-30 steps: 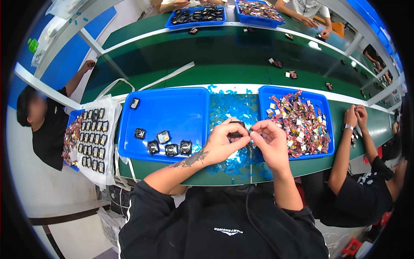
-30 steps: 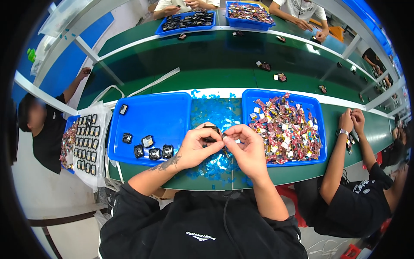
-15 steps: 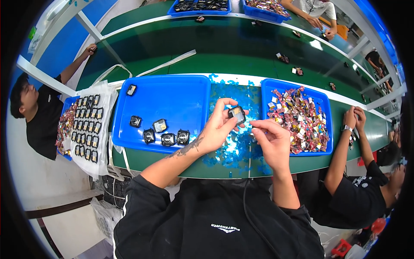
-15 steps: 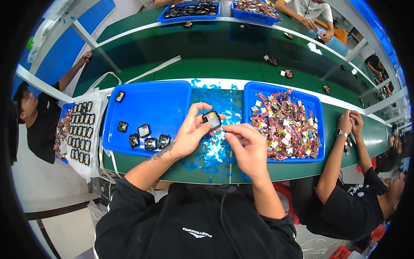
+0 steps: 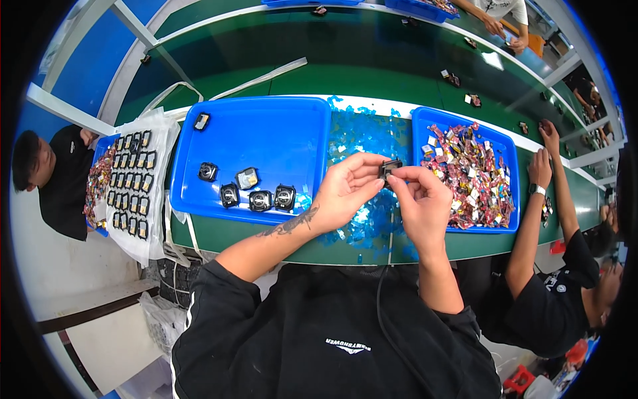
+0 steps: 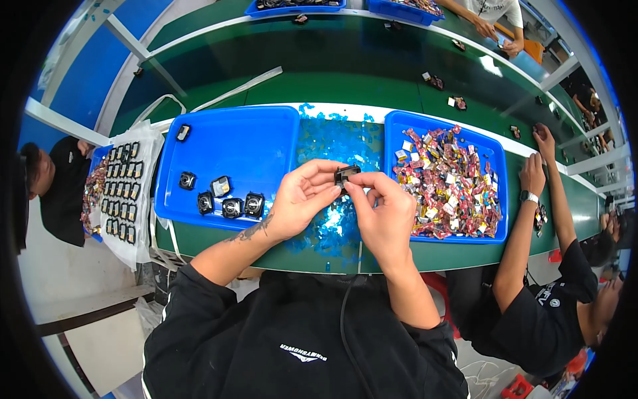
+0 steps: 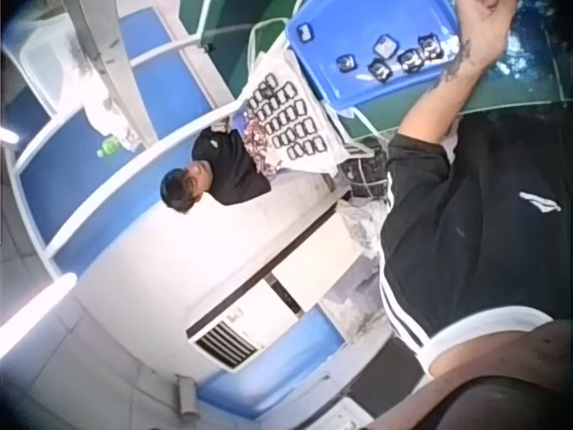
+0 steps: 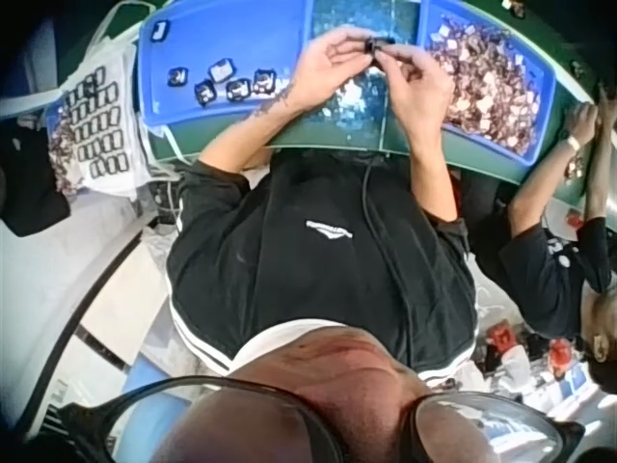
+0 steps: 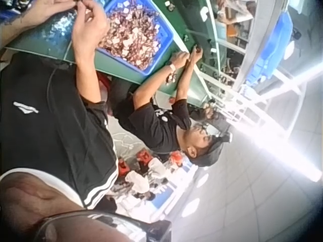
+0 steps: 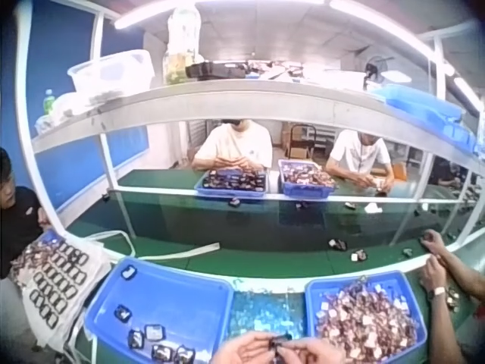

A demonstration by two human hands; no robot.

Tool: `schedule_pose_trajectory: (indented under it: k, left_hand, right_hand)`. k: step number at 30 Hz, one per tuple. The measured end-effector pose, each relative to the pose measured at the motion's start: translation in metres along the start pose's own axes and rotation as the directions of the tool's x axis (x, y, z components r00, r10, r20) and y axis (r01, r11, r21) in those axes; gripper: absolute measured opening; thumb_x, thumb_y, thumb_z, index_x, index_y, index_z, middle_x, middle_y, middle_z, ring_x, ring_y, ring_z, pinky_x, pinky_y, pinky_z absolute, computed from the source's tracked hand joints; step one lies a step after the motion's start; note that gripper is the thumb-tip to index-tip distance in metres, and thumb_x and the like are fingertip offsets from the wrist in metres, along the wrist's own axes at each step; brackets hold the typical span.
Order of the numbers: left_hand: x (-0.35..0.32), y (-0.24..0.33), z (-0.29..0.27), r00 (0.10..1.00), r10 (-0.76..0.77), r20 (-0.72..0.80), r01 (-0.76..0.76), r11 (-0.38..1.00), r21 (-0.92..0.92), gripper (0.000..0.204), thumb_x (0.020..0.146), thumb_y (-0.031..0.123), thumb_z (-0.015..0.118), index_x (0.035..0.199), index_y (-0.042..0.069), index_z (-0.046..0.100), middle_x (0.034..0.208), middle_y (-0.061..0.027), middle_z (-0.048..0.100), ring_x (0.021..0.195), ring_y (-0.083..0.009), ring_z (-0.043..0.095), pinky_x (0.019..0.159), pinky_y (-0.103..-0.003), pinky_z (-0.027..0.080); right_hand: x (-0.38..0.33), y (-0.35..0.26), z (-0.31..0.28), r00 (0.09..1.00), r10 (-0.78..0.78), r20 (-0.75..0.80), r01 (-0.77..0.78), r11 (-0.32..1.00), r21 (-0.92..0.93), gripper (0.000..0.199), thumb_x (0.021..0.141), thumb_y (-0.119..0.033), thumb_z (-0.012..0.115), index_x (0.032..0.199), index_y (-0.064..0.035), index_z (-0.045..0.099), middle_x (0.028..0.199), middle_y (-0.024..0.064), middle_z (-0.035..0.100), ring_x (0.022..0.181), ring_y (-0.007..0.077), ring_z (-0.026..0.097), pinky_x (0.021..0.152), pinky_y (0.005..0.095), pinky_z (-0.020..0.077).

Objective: Assembling small electronic modules at a factory production line workbench.

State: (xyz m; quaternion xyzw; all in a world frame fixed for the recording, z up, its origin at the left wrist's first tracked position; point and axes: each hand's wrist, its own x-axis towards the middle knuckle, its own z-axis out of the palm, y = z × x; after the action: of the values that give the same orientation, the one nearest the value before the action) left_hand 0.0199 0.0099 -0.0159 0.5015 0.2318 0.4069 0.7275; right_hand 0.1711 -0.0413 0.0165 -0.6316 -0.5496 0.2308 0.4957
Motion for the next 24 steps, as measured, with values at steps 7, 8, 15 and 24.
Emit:
schedule_pose_trajectory:
  k: [7, 8, 15, 24]
  left_hand:
    - [-0.002, -0.008, 0.003, 0.998, -0.062, 0.015, 0.063, 0.995, -0.081, 0.041, 0.094, 0.001, 0.053, 0.134, -0.005, 0.044, 0.122, -0.0143, 0.059, 0.111, -0.0167, 0.058, 0.096, -0.029, 0.047]
    - [-0.002, -0.007, 0.004, 0.999, -0.049, 0.011, 0.05, 0.994, -0.092, 0.042, 0.095, 0.002, 0.052, 0.135, -0.006, 0.044, 0.122, -0.0137, 0.059, 0.111, -0.0164, 0.058, 0.096, -0.029, 0.047]
    - [-0.003, -0.008, 0.002, 0.999, -0.041, 0.027, 0.044, 0.993, -0.106, 0.043, 0.094, -0.001, 0.051, 0.135, -0.008, 0.042, 0.127, -0.0165, 0.056, 0.116, -0.0174, 0.055, 0.1, -0.029, 0.045]
    - [-0.005, -0.003, 0.002, 0.995, -0.09, 0.047, 0.095, 0.988, -0.122, 0.043, 0.094, 0.001, 0.052, 0.135, -0.006, 0.044, 0.123, -0.0147, 0.058, 0.111, -0.0156, 0.057, 0.096, -0.029, 0.047]
  right_hand:
    - [-0.002, -0.001, 0.004, 1.0, 0.005, -0.015, -0.004, 0.999, 0.044, 0.01, 0.077, 0.0, 0.073, 0.085, 0.0008, 0.069, 0.076, 0.0057, 0.068, 0.05, 0.0062, 0.047, 0.047, 0.0222, 0.0372]
    - [-0.002, -0.002, 0.004, 1.0, 0.015, -0.013, -0.015, 0.999, 0.035, 0.01, 0.077, 0.0, 0.073, 0.085, 0.0009, 0.069, 0.076, 0.0059, 0.068, 0.05, 0.0063, 0.047, 0.047, 0.0224, 0.0374]
    - [-0.001, 0.001, 0.006, 1.0, 0.001, -0.01, 0.0, 0.999, 0.04, 0.009, 0.076, 0.0, 0.072, 0.085, -0.0004, 0.069, 0.075, 0.0063, 0.067, 0.048, 0.0068, 0.045, 0.045, 0.0239, 0.0352]
    - [0.002, -0.006, -0.003, 1.0, -0.024, -0.001, 0.023, 0.974, -0.227, 0.02, 0.072, -0.004, 0.076, 0.074, -0.0021, 0.056, 0.062, 0.0019, 0.05, 0.053, 0.0087, 0.045, 0.049, 0.023, 0.0357]
